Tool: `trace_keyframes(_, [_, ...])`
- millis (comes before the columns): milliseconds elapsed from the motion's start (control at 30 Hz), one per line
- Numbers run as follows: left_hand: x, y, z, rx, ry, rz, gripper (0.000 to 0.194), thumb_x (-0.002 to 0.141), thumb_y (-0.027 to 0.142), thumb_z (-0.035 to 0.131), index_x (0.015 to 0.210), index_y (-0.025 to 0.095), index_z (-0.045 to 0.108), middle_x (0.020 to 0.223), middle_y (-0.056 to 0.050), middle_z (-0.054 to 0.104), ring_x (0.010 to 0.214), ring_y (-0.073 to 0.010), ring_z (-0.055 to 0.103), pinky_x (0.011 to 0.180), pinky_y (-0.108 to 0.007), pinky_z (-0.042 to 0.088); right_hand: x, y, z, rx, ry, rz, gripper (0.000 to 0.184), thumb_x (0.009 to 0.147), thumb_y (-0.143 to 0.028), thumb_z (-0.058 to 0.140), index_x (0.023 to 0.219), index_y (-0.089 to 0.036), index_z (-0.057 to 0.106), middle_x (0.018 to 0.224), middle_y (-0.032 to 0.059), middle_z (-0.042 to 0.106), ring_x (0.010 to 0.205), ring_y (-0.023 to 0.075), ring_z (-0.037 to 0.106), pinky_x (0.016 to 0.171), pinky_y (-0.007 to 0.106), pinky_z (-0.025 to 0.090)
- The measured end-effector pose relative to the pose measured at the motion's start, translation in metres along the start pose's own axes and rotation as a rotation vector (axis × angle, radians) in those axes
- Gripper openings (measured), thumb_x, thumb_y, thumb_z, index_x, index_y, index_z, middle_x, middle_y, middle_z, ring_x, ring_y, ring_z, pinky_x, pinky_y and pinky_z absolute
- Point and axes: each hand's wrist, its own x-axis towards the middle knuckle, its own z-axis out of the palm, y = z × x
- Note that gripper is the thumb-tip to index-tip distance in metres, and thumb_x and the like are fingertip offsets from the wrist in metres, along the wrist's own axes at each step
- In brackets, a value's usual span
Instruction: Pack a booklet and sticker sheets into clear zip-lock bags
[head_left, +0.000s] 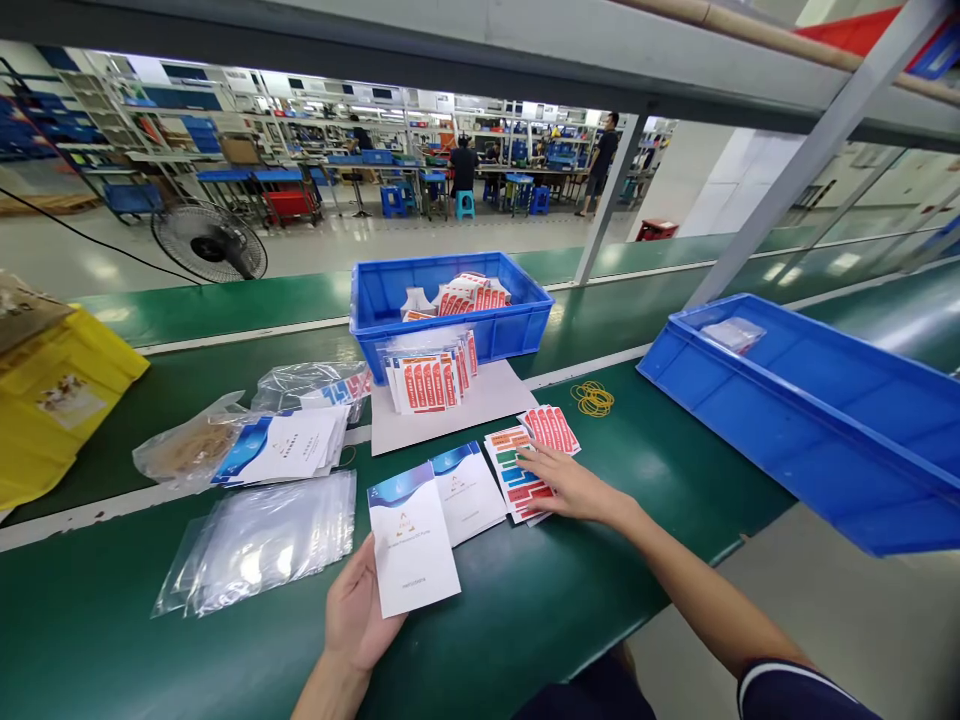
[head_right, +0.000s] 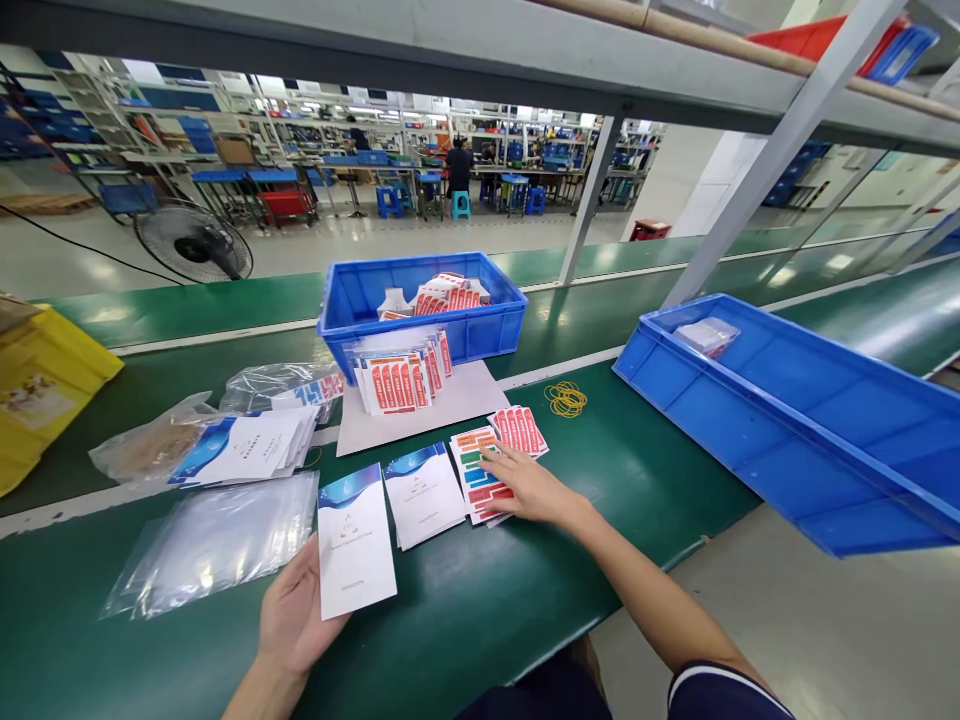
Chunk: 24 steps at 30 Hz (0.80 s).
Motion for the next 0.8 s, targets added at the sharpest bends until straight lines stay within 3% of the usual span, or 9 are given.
trace_keyframes(100, [0.004, -0.004, -0.007, 0.001, -0.181, -0.030, 0.050, 0.096, 0.028, 0.016, 0.126, 0.021, 0.055, 0.128, -0.007, 0.058, 0.126, -0.0239, 0.043, 0.112, -0.046, 0.021, 0.028, 0.010, -0.007, -0.059, 0.096, 0.045, 0.051, 0.088, -0.033, 0.052, 0.134, -0.012, 0.042, 0.139, 0.0140, 0.041, 0.135, 0.0282, 0.027, 0.111, 0.043, 0.025])
trace_keyframes(267, [0.009, -0.004, -0.005, -0.050, -0.443, -0.082, 0.066, 0.094, 0.031, -0.006, 0.135, 0.014, 0.044, 0.140, -0.009, 0.043, 0.134, -0.0208, 0.029, 0.114, -0.040, 0.002, 0.072, 0.024, -0.016, -0.104, 0.011, 0.015, 0.039, 0.078, -0.025, 0.065, 0.113, -0.010, 0.058, 0.121, 0.0160, 0.056, 0.124, 0.0318, 0.041, 0.103, 0.043, 0.035])
trace_keyframes(367, [0.008, -0.002, -0.001, -0.053, -0.458, -0.079, 0.068, 0.094, 0.032, -0.008, 0.137, 0.014, 0.041, 0.141, -0.008, 0.041, 0.134, -0.0204, 0.026, 0.114, -0.038, -0.001, 0.077, 0.023, -0.016, -0.106, -0.001, 0.018, 0.028, 0.078, -0.022, 0.064, 0.103, -0.011, 0.061, 0.109, 0.0147, 0.060, 0.112, 0.0300, 0.050, 0.097, 0.041, 0.039])
trace_keyframes(500, [0.006, -0.001, 0.000, -0.072, -0.437, -0.088, 0.066, 0.094, 0.027, -0.008, 0.137, 0.017, 0.042, 0.142, -0.005, 0.041, 0.135, -0.0193, 0.025, 0.114, -0.038, -0.001, 0.077, 0.022, -0.017, -0.115, -0.027, 0.058, 0.028, 0.077, -0.024, 0.065, 0.101, -0.011, 0.058, 0.104, 0.0150, 0.060, 0.101, 0.0275, 0.054, 0.087, 0.037, 0.043])
trace_keyframes(667, [0.005, -0.005, -0.002, -0.084, -0.392, -0.060, 0.062, 0.095, 0.025, -0.003, 0.136, 0.019, 0.043, 0.141, -0.005, 0.042, 0.135, -0.0194, 0.026, 0.115, -0.039, 0.002, 0.083, 0.025, -0.020, -0.112, -0.057, 0.088, 0.029, 0.073, -0.031, 0.070, 0.092, -0.014, 0.057, 0.096, 0.0110, 0.062, 0.092, 0.0246, 0.056, 0.080, 0.032, 0.042])
trace_keyframes(800, [0.004, -0.009, -0.001, -0.031, -0.319, -0.068, 0.057, 0.096, 0.027, 0.004, 0.132, 0.021, 0.049, 0.137, -0.004, 0.049, 0.134, -0.0213, 0.029, 0.115, -0.042, 0.005, 0.084, 0.025, -0.024, -0.106, -0.045, 0.113, 0.015, 0.079, -0.029, 0.064, 0.084, -0.016, 0.058, 0.087, 0.0069, 0.064, 0.084, 0.0214, 0.057, 0.072, 0.028, 0.041])
